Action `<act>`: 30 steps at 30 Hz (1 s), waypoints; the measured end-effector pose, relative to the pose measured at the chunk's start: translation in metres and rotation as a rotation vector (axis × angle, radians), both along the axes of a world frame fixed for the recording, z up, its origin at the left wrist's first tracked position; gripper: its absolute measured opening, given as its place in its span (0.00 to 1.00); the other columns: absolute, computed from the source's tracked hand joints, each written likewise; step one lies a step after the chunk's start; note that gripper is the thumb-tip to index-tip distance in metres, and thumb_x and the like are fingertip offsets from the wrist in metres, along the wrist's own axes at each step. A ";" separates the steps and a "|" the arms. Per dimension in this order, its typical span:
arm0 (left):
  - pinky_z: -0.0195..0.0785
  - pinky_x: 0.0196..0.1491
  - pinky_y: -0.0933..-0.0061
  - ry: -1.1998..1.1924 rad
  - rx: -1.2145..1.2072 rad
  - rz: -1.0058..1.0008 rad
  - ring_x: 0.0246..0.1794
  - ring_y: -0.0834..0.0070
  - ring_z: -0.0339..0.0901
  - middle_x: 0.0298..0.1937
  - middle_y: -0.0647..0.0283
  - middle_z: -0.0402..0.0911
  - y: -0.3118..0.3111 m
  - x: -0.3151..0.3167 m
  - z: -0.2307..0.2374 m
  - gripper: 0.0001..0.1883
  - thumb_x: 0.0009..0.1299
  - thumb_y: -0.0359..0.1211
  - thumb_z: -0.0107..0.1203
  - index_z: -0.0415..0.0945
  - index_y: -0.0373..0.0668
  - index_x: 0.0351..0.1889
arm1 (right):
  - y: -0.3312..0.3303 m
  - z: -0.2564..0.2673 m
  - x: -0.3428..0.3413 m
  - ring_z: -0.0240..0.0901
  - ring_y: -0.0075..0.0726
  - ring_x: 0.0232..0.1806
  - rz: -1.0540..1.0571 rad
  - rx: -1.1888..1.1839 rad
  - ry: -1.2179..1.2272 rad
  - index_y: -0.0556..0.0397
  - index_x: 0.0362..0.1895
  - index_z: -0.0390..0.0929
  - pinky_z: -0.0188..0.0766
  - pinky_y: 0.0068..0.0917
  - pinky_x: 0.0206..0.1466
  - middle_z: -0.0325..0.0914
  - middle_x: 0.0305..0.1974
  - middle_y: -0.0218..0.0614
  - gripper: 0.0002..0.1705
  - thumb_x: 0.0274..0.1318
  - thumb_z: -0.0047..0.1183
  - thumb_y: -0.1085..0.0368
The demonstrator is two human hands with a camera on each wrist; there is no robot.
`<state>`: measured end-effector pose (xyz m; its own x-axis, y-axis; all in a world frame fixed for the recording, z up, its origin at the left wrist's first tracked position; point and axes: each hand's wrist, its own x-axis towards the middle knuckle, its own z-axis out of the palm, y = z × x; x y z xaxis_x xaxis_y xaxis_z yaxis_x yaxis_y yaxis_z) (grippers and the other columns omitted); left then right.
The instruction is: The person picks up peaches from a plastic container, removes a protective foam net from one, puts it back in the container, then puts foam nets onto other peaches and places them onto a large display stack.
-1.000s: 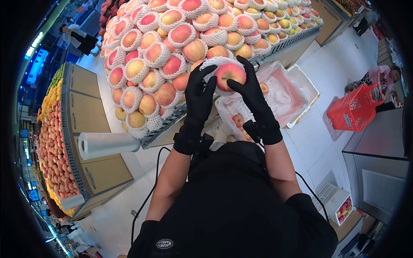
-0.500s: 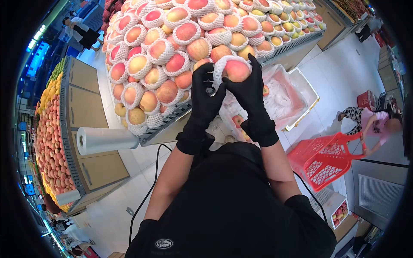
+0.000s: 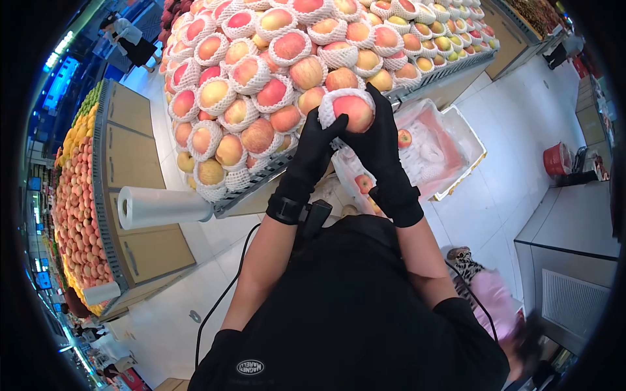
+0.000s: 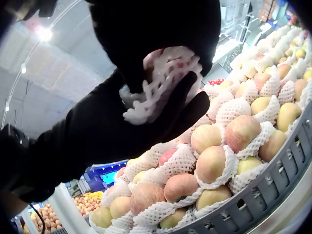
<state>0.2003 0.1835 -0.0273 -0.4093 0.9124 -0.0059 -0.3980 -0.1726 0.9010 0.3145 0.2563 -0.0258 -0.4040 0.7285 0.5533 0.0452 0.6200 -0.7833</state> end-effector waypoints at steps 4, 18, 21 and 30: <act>0.66 0.57 0.71 -0.182 0.033 -0.077 0.54 0.72 0.72 0.55 0.60 0.73 -0.005 -0.003 0.008 0.28 0.65 0.34 0.61 0.64 0.36 0.60 | 0.003 0.009 0.009 0.62 0.42 0.64 0.266 -0.304 0.053 0.56 0.66 0.59 0.61 0.37 0.64 0.66 0.61 0.45 0.47 0.39 0.68 0.68; 0.72 0.56 0.63 -0.297 -0.014 -0.198 0.56 0.66 0.73 0.57 0.56 0.71 -0.015 -0.017 0.006 0.31 0.62 0.29 0.61 0.61 0.36 0.63 | 0.017 0.015 0.012 0.67 0.20 0.29 -0.015 -0.666 0.192 0.63 0.44 0.78 0.64 0.20 0.33 0.75 0.29 0.30 0.17 0.54 0.60 0.63; 0.73 0.56 0.62 -0.415 -0.045 -0.222 0.56 0.65 0.73 0.57 0.56 0.71 -0.018 -0.016 0.004 0.32 0.62 0.28 0.62 0.61 0.37 0.63 | 0.021 0.009 0.007 0.65 0.20 0.31 0.073 -0.526 0.199 0.61 0.42 0.78 0.63 0.20 0.36 0.74 0.30 0.29 0.16 0.54 0.60 0.62; 0.70 0.58 0.62 -0.366 -0.059 -0.188 0.57 0.65 0.72 0.59 0.56 0.70 -0.017 -0.010 0.005 0.32 0.62 0.28 0.61 0.60 0.36 0.64 | 0.020 0.021 0.010 0.62 0.19 0.28 -0.008 -0.618 0.126 0.61 0.41 0.77 0.61 0.20 0.33 0.71 0.28 0.27 0.15 0.55 0.60 0.62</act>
<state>0.1900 0.1664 -0.0218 -0.1971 0.9647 -0.1745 -0.7138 -0.0192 0.7001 0.3242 0.2765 -0.0043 -0.3566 0.9314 0.0725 -0.0685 0.0513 -0.9963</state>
